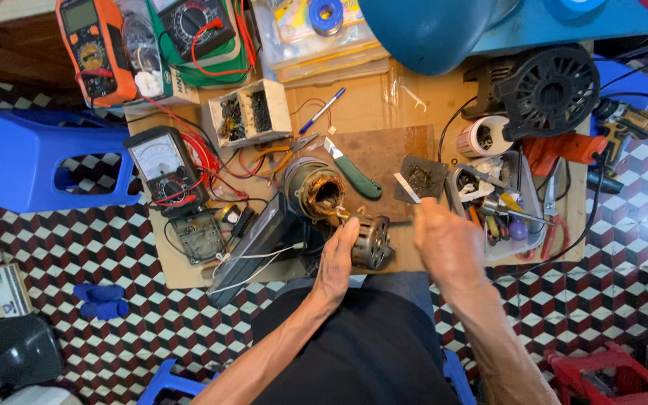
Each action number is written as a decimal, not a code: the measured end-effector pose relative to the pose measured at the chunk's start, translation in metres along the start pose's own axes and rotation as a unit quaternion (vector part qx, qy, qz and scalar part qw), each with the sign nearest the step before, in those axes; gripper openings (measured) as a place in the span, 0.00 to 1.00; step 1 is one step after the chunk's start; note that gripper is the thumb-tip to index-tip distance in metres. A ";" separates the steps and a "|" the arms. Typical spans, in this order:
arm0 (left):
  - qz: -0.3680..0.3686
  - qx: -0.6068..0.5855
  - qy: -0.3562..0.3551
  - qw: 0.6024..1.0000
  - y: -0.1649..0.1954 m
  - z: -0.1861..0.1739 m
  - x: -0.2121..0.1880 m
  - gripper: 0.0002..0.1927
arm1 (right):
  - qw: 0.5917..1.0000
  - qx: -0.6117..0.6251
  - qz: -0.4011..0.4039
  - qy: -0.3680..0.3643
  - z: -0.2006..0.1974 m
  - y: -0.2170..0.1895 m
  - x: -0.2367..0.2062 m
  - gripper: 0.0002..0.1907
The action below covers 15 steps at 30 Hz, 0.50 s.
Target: The person disassembles a small motor or fan component on a cluttered workbench, using pliers and a screwdriver to remove parts and adjust internal wiring. They repeatedly separate and reassemble the housing and rotor, inspecting the interior and manipulating wires throughout the process.
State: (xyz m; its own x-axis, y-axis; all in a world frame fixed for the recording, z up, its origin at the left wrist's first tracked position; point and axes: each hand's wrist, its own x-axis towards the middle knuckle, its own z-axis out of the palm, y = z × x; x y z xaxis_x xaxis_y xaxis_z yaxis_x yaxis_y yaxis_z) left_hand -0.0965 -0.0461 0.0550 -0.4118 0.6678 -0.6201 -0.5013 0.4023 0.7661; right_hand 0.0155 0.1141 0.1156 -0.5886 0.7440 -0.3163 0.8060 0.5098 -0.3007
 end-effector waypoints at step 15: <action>-0.093 -0.232 -0.015 0.968 0.011 -0.016 0.021 0.27 | 0.902 0.354 0.210 -0.131 -0.011 0.010 -0.068 0.15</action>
State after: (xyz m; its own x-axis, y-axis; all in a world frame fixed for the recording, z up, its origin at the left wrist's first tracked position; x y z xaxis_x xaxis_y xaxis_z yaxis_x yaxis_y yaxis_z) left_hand -0.1222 -0.0378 0.0479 -0.2632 0.6320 -0.7289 -0.8551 0.1970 0.4796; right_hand 0.0642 0.0739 0.1439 -0.3093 0.6317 -0.7109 0.7740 -0.2670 -0.5741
